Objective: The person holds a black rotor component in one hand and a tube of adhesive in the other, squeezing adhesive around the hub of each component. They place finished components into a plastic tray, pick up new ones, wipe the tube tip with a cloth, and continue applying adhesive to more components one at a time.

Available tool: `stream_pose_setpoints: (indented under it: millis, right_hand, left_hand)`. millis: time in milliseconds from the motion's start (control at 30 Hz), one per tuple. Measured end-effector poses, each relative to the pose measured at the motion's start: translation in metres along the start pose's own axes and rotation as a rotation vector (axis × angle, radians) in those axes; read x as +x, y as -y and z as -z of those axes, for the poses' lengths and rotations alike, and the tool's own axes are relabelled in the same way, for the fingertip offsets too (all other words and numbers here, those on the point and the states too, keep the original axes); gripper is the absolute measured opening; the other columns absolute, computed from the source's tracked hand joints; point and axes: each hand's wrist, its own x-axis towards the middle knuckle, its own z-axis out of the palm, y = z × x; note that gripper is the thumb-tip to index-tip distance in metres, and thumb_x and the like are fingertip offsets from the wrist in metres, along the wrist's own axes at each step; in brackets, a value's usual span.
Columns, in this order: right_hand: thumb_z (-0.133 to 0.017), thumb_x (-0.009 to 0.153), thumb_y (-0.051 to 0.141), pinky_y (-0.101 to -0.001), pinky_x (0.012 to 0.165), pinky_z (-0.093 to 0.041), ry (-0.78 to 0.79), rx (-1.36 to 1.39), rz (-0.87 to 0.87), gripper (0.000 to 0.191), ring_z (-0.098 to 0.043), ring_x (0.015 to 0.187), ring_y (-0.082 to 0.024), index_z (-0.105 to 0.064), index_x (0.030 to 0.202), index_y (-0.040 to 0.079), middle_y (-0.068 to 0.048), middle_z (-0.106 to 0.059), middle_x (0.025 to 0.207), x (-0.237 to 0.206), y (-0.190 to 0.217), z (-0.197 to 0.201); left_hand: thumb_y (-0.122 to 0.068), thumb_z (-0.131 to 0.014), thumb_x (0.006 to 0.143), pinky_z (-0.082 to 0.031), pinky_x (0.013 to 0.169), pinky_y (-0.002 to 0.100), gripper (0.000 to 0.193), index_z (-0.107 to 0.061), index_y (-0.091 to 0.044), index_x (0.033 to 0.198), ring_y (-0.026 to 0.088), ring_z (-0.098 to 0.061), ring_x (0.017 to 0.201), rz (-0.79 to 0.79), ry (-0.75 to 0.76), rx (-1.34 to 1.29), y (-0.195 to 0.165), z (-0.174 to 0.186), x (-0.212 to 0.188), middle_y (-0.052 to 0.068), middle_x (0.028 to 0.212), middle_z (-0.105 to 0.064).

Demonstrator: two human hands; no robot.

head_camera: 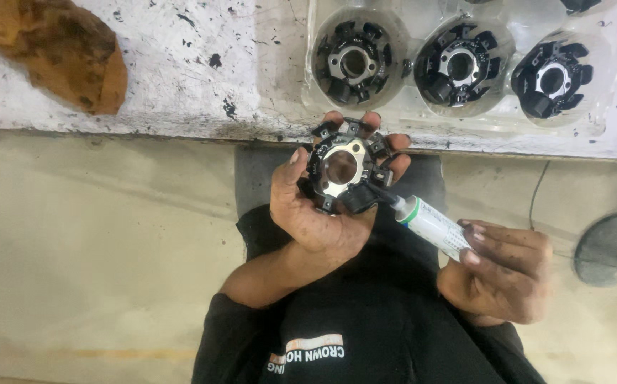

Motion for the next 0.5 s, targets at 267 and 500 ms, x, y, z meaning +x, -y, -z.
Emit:
stream_pose_setpoints:
  millis: [267,500]
  right_hand:
    - [-0.067,0.089,-0.010,-0.0318,0.060,-0.056,0.066,-0.116,-0.022,0.016,-0.074,0.081,-0.030,-0.058,0.090,0.003,-0.015,-0.070,0.089,0.013,0.006,0.010]
    - [-0.083,0.107,0.006,-0.0298,0.080,-0.054,-0.471,0.577,-0.549,0.029,-0.064,0.089,-0.022,-0.056,0.116,0.005,-0.010,-0.063,0.100,-0.028,-0.019,0.012]
  left_hand:
    - [-0.043,-0.058,0.106,-0.056,0.103,0.053,0.049,-0.056,-0.002,0.133,0.045,-0.062,0.123,0.012,-0.023,0.065,-0.001,-0.007,0.009,0.024,0.132,-0.059]
    - [-0.045,-0.054,0.109,-0.060,0.095,0.051,0.046,-0.059,-0.002,0.126,0.043,-0.067,0.113,-0.124,0.346,0.465,-0.024,-0.031,0.119,0.020,0.120,-0.064]
